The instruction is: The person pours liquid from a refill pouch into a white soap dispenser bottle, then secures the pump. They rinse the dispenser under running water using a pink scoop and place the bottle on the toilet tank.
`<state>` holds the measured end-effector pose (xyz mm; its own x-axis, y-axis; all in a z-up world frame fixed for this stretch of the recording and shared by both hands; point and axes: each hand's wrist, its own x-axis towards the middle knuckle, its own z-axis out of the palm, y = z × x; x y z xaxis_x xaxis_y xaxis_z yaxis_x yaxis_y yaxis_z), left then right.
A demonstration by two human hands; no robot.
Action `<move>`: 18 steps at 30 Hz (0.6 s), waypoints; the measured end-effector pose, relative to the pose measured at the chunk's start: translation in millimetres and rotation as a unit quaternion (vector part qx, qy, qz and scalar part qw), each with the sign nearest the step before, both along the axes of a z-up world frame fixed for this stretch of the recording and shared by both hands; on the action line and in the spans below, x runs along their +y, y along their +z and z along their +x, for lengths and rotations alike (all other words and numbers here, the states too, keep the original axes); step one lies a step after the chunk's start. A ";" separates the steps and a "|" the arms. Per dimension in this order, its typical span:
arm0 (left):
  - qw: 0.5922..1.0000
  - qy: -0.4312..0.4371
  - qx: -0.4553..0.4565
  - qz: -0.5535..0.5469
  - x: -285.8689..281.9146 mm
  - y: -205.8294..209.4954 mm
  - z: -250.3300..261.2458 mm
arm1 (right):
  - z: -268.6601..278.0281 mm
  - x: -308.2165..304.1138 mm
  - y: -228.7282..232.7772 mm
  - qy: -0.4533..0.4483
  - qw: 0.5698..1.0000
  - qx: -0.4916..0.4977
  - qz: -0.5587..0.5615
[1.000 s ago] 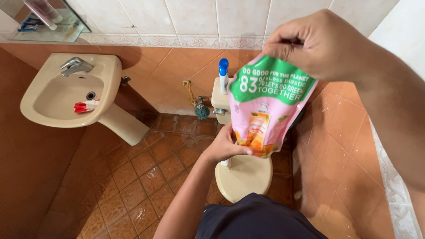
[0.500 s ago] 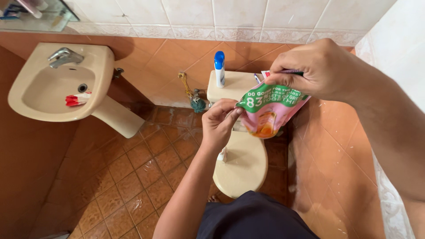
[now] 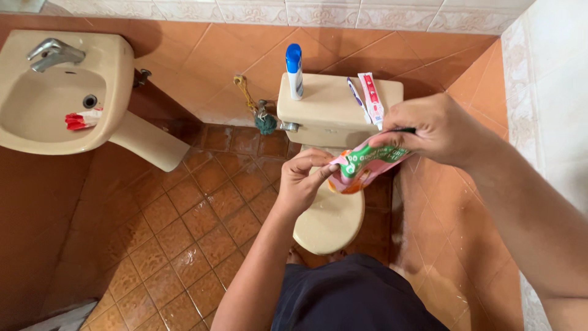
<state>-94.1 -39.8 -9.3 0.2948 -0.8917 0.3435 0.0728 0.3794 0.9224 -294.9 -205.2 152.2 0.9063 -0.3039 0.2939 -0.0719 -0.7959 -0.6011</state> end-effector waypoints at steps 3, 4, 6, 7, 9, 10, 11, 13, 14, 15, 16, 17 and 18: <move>0.999 0.014 0.024 0.028 0.3 -3.1 -3.9 | -6.3 -3.3 -20.5 -0.002 0.999 -0.024 0.035; 0.999 0.017 0.019 0.032 1.5 -3.4 -4.4 | -9.3 -3.1 -26.9 -0.012 0.999 -0.031 0.039; 0.999 0.023 0.009 0.039 2.1 -2.4 -3.6 | -16.9 -3.1 -35.6 -0.033 0.997 -0.045 0.045; 0.999 0.025 0.006 0.038 2.7 -1.4 -3.5 | -21.5 -3.0 -37.8 -0.038 0.997 -0.049 0.042; 0.999 0.028 0.000 0.036 4.3 1.5 -4.4 | -30.8 -1.5 -40.5 -0.047 0.997 -0.056 0.034; 0.999 0.021 -0.006 0.040 5.3 3.4 -5.1 | -34.1 -0.1 -42.2 -0.043 0.996 -0.072 0.030; 0.999 0.015 -0.011 0.044 6.3 5.7 -5.7 | -37.2 1.0 -43.2 -0.039 0.995 -0.088 0.025; 0.999 0.004 -0.014 0.051 6.0 8.7 -7.8 | -43.0 3.9 -45.5 -0.048 0.994 -0.099 0.026; 0.998 0.001 -0.011 0.056 5.2 9.0 -9.3 | -45.9 5.5 -46.9 -0.062 0.993 -0.093 0.032; 0.998 -0.004 -0.008 0.059 4.3 8.8 -10.6 | -48.1 7.0 -48.5 -0.075 0.993 -0.087 0.038; 0.998 -0.004 -0.010 0.060 4.1 8.2 -12.0 | -49.6 8.8 -50.8 -0.077 0.992 -0.088 0.040; 0.998 -0.006 -0.010 0.059 3.3 7.3 -13.9 | -51.3 10.2 -53.1 -0.080 0.992 -0.088 0.042; 0.998 -0.007 -0.011 0.059 2.7 6.1 -15.8 | -52.9 10.5 -55.2 -0.082 0.992 -0.089 0.043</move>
